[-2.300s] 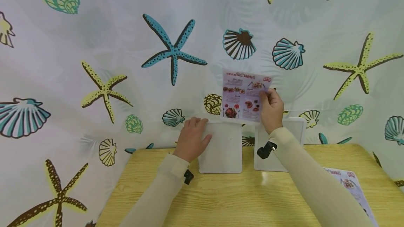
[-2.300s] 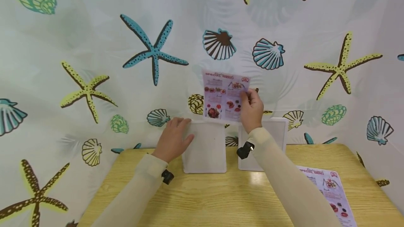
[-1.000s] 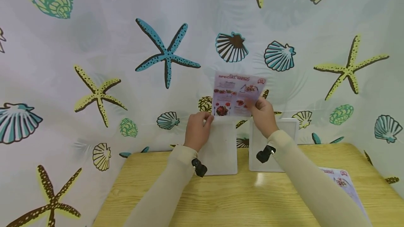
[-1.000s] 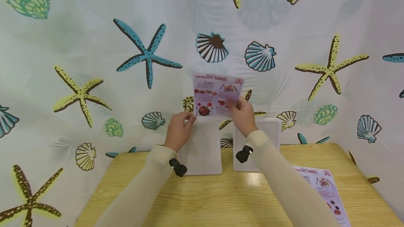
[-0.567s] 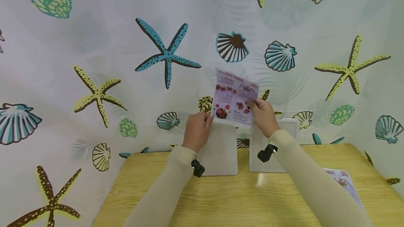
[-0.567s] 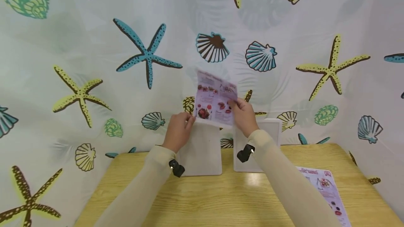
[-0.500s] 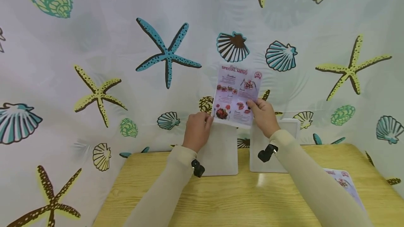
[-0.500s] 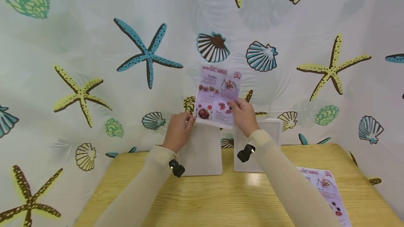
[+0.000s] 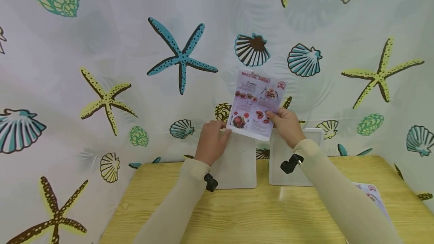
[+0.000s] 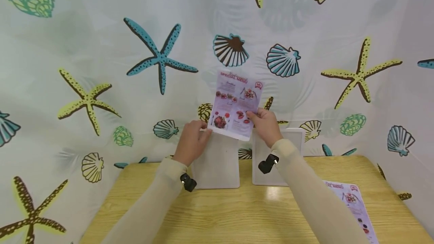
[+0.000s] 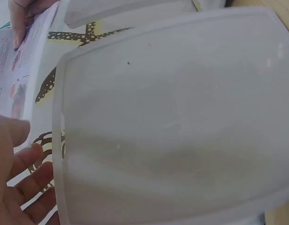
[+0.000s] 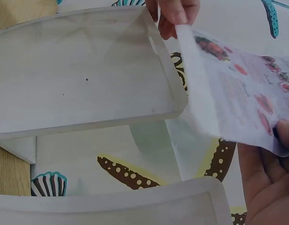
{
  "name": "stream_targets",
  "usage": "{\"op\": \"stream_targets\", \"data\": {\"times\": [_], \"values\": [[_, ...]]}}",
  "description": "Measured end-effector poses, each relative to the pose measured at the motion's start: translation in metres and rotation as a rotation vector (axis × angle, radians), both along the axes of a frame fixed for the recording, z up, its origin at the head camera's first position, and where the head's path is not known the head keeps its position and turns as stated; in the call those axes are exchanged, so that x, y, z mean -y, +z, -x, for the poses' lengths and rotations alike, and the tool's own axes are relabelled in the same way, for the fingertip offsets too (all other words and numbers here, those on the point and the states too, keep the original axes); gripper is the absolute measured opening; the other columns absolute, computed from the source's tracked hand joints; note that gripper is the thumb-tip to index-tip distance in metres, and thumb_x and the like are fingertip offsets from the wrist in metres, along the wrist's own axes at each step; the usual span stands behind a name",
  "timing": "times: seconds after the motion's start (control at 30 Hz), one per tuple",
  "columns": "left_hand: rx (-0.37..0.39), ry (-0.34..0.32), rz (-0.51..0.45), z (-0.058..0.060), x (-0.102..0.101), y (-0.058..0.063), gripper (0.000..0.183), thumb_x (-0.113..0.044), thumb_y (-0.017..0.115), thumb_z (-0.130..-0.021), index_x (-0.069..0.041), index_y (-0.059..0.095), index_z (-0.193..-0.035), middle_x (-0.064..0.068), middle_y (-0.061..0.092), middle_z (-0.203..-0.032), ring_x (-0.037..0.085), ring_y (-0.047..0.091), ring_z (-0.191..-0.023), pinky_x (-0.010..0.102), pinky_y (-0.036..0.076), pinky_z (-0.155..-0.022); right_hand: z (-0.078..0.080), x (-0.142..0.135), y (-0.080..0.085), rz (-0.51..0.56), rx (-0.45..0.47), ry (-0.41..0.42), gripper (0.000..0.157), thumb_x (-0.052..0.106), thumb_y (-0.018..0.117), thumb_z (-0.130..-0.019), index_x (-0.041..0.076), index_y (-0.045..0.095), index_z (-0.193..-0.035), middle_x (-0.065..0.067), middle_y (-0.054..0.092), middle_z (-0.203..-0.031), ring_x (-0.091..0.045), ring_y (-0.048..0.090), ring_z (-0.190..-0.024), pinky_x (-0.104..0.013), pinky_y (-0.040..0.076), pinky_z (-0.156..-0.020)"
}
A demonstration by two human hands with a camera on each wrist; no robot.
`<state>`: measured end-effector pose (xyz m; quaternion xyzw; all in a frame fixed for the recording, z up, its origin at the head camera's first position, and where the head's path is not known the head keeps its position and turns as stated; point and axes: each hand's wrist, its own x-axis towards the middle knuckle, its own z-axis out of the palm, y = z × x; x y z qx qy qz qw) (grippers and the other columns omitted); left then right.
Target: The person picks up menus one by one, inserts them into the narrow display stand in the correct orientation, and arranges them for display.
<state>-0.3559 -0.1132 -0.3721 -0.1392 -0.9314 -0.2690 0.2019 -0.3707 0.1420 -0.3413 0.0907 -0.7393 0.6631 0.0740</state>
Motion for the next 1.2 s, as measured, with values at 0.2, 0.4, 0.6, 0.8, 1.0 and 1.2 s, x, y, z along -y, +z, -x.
{"op": "stream_targets", "data": {"times": [0.2, 0.4, 0.6, 0.8, 1.0, 1.2], "values": [[-0.164, -0.035, 0.279, -0.007, 0.006, -0.007, 0.032, -0.028, 0.067, -0.102, -0.012, 0.072, -0.128, 0.011, 0.068, -0.123, 0.034, 0.058, -0.121, 0.052, 0.046, -0.106, 0.0, -0.006, 0.002, 0.004, -0.062, -0.083, 0.039, 0.02, 0.058, -0.108, -0.007, 0.062, -0.136, -0.025, 0.067, -0.129, -0.004, 0.067, -0.093, -0.017, 0.054, -0.079], [-0.204, -0.056, 0.341, -0.016, 0.006, -0.005, 0.034, -0.025, 0.072, -0.098, -0.011, 0.07, -0.129, 0.011, 0.068, -0.121, 0.036, 0.058, -0.119, 0.053, 0.047, -0.102, -0.001, -0.007, 0.001, 0.019, -0.128, -0.134, 0.04, 0.022, 0.058, -0.108, -0.007, 0.063, -0.134, -0.025, 0.068, -0.128, -0.003, 0.067, -0.097, -0.017, 0.053, -0.081], [-0.146, -0.057, 0.372, -0.022, 0.003, -0.001, 0.04, -0.026, 0.073, -0.098, -0.009, 0.065, -0.133, 0.014, 0.065, -0.123, 0.036, 0.059, -0.116, 0.052, 0.049, -0.1, 0.002, -0.004, -0.004, -0.012, -0.123, -0.136, 0.038, 0.025, 0.059, -0.107, -0.005, 0.067, -0.129, -0.024, 0.071, -0.122, -0.003, 0.068, -0.093, -0.017, 0.053, -0.077], [-0.084, -0.078, 0.346, -0.025, -0.002, 0.002, 0.04, -0.023, 0.072, -0.098, -0.01, 0.064, -0.135, 0.014, 0.064, -0.124, 0.036, 0.059, -0.118, 0.049, 0.049, -0.102, 0.002, -0.003, -0.007, -0.021, -0.128, -0.131, 0.036, 0.024, 0.06, -0.107, -0.005, 0.068, -0.127, -0.024, 0.072, -0.12, -0.002, 0.068, -0.09, -0.018, 0.052, -0.074], [-0.124, -0.071, 0.37, -0.023, -0.004, 0.002, 0.036, -0.022, 0.074, -0.097, -0.012, 0.067, -0.131, 0.013, 0.066, -0.12, 0.034, 0.061, -0.113, 0.047, 0.052, -0.098, -0.001, -0.004, -0.007, -0.007, -0.152, -0.132, 0.038, 0.024, 0.06, -0.107, -0.006, 0.067, -0.129, -0.025, 0.071, -0.12, -0.003, 0.068, -0.091, -0.018, 0.052, -0.075], [-0.204, -0.047, 0.375, -0.02, -0.003, -0.003, 0.036, -0.014, 0.079, -0.093, -0.015, 0.067, -0.127, 0.01, 0.066, -0.115, 0.035, 0.061, -0.112, 0.054, 0.047, -0.104, -0.001, -0.004, -0.009, -0.003, -0.155, -0.101, 0.038, 0.025, 0.059, -0.107, -0.005, 0.066, -0.131, -0.023, 0.071, -0.123, -0.002, 0.068, -0.095, -0.018, 0.053, -0.079]]}}
